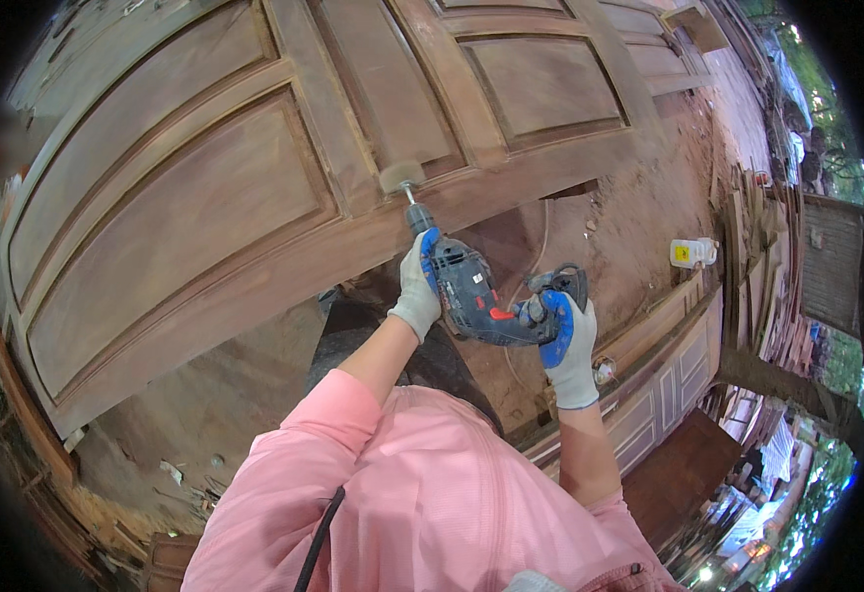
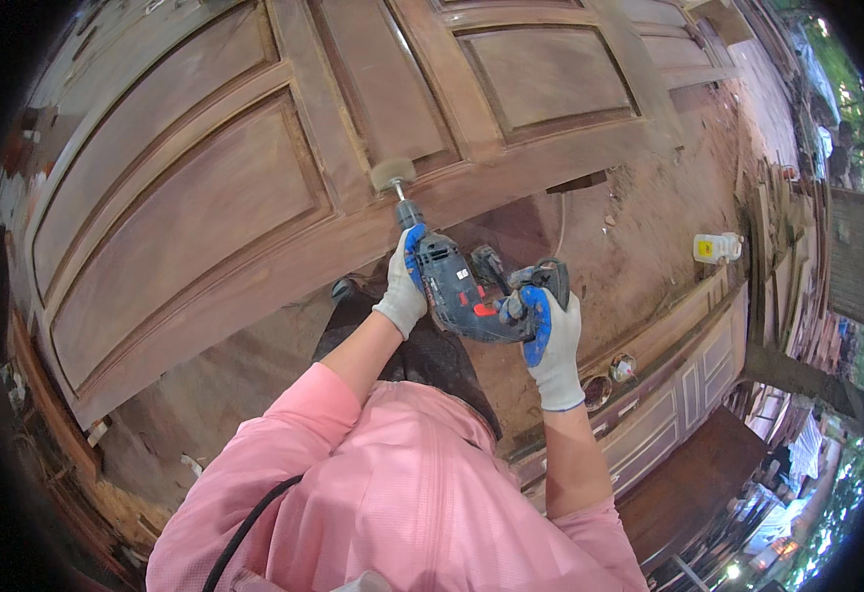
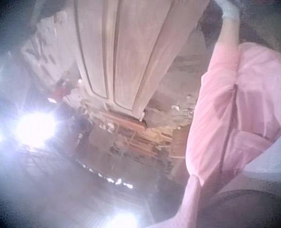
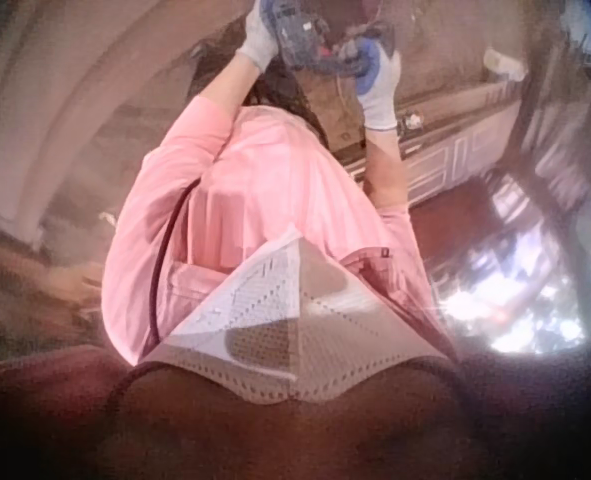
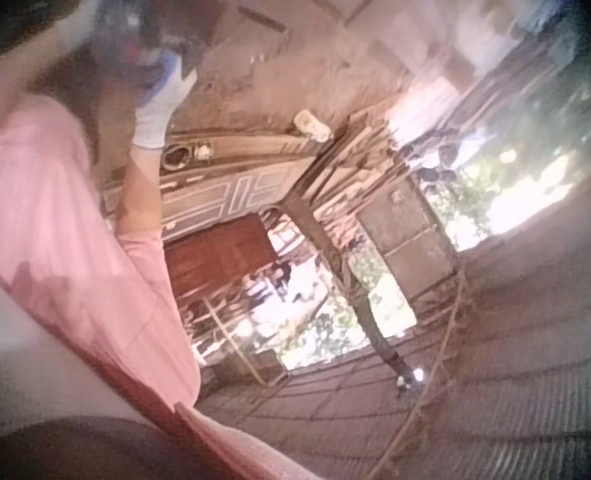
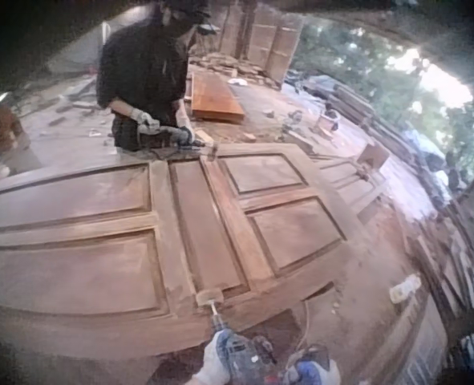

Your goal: The person sands a wooden door with a sanding block, then uses a power drill with a brush attachment to clean the surface. The person applies a liquid filler from a squeeze bottle into the door's grooves and continues brushing the surface.

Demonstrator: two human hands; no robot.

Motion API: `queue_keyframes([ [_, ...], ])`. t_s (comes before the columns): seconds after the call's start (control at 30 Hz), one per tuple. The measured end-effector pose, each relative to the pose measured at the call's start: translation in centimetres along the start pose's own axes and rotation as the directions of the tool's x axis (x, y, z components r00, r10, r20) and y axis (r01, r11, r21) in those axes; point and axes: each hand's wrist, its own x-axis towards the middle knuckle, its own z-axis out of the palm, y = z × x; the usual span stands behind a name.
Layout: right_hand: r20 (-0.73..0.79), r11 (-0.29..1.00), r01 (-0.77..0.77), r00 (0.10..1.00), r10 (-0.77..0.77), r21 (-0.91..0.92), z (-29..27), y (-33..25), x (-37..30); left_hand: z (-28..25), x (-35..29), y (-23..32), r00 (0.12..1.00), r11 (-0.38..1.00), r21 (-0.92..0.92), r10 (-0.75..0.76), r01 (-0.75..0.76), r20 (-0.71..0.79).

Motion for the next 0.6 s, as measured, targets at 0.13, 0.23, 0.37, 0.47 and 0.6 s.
queue_keyframes([
  [0.13, 0.004, 0.999, -0.039, 0.999, 0.039, 0.003, -0.4, -0.6, 0.0, 0.6, -1.8, -0.4, 0.999, 0.999, -0.026, 0.029, -0.03, -0.03],
  [0.23, 0.107, 0.997, -0.056, 0.992, 0.062, -0.06, -1.0, -1.9, 0.1, 0.8, -2.5, -0.8, 0.999, 0.999, -0.022, 0.046, -0.046, 0.001],
  [0.37, 0.094, 0.994, 0.024, 0.996, -0.013, -0.107, 0.5, -2.6, 1.3, 1.5, -1.1, -0.9, 0.996, 0.996, -0.027, 0.089, -0.088, 0.027],
  [0.47, 0.251, 0.994, -0.038, 0.966, 0.064, -0.105, -1.6, -3.6, 1.8, 0.9, -1.9, -2.6, 0.988, 0.98, -0.141, 0.149, -0.142, 0.044],
  [0.6, 0.3, 0.98, -0.04, 0.949, 0.099, -0.197, -2.2, -3.7, 3.0, 0.3, -3.2, -3.1, 0.985, 0.963, -0.207, 0.169, -0.173, -0.039],
])
